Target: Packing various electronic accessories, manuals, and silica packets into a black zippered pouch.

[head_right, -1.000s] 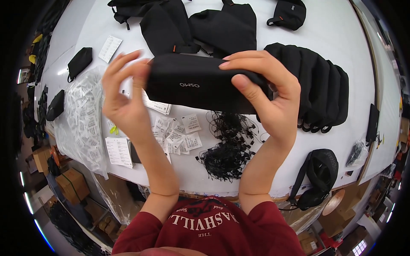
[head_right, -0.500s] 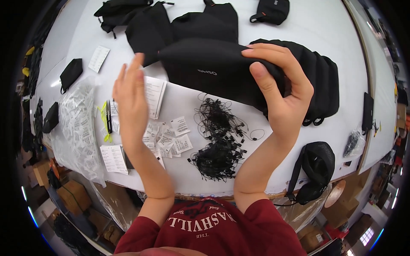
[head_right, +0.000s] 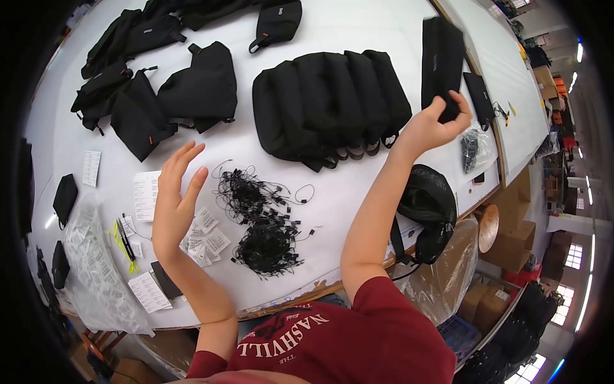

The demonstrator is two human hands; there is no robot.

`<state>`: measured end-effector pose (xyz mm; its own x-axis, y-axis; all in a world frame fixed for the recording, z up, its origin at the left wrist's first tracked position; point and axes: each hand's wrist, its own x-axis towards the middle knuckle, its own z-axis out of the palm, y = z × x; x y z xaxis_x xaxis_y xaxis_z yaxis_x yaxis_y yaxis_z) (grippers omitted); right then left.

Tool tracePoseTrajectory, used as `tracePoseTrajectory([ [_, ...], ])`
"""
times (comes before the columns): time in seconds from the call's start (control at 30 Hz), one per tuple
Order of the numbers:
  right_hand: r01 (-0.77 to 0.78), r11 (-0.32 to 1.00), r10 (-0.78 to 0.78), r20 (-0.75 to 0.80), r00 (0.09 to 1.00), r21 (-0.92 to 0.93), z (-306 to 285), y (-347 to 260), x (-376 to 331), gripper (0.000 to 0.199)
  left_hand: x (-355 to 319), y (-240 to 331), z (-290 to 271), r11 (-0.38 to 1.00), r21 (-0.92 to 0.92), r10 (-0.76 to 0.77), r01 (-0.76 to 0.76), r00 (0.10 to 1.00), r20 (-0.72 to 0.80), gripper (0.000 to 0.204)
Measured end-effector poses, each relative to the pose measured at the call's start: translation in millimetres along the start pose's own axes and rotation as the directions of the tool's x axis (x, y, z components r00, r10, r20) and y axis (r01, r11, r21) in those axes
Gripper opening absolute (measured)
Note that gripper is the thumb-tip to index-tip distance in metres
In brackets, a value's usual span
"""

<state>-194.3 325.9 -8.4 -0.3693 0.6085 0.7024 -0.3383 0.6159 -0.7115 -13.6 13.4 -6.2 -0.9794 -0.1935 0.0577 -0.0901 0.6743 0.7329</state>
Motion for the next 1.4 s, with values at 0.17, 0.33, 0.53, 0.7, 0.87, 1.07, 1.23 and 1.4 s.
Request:
tracePoseTrajectory([
  [0.17, -0.461, 0.887, 0.445, 0.319, 0.837, -0.026, -8, 74, -7, 0.008, 3, -7, 9, 0.997, 0.075, -0.008, 0.004, 0.999, 0.052, 0.041],
  [0.33, -0.577, 0.814, 0.541, 0.283, 0.792, 0.062, 8, 68, -7, 0.003, 8, -26, 30, 0.995, 0.082, -0.062, 0.057, 0.996, 0.060, 0.042],
  [0.53, -0.304, 0.952, 0.283, 0.322, 0.903, 0.016, 14, 105, -5, 0.015, 15, -36, 33, 0.970, 0.197, -0.149, 0.144, 0.989, 0.010, 0.024],
  [0.7, -0.176, 0.981, 0.152, 0.232, 0.961, 0.084, 10, 56, 10, 0.014, 19, -38, 41, 0.990, 0.029, -0.137, 0.138, 0.990, -0.031, 0.019],
  [0.87, -0.248, 0.921, 0.140, 0.338, 0.931, 0.301, 17, -33, -16, 0.013, 11, -36, 36, 0.980, 0.136, -0.146, 0.147, 0.989, -0.017, 0.018],
  [1.07, -0.495, 0.855, -0.097, 0.985, 0.141, 0.155, 25, -86, -82, 0.016, 9, -40, 33, 0.981, 0.155, -0.107, 0.116, 0.992, -0.063, 0.014],
  [1.23, -0.203, 0.976, 0.017, 0.965, -0.263, -0.073, 17, -105, -134, 0.027, 13, -14, 24, 0.927, -0.361, -0.128, 0.104, 0.991, -0.041, 0.010],
  [1.4, -0.423, 0.906, -0.051, 0.996, -0.068, 0.017, 16, -114, -149, 0.026, 11, -3, 24, 0.883, -0.454, -0.157, 0.119, 0.987, -0.045, 0.009],
])
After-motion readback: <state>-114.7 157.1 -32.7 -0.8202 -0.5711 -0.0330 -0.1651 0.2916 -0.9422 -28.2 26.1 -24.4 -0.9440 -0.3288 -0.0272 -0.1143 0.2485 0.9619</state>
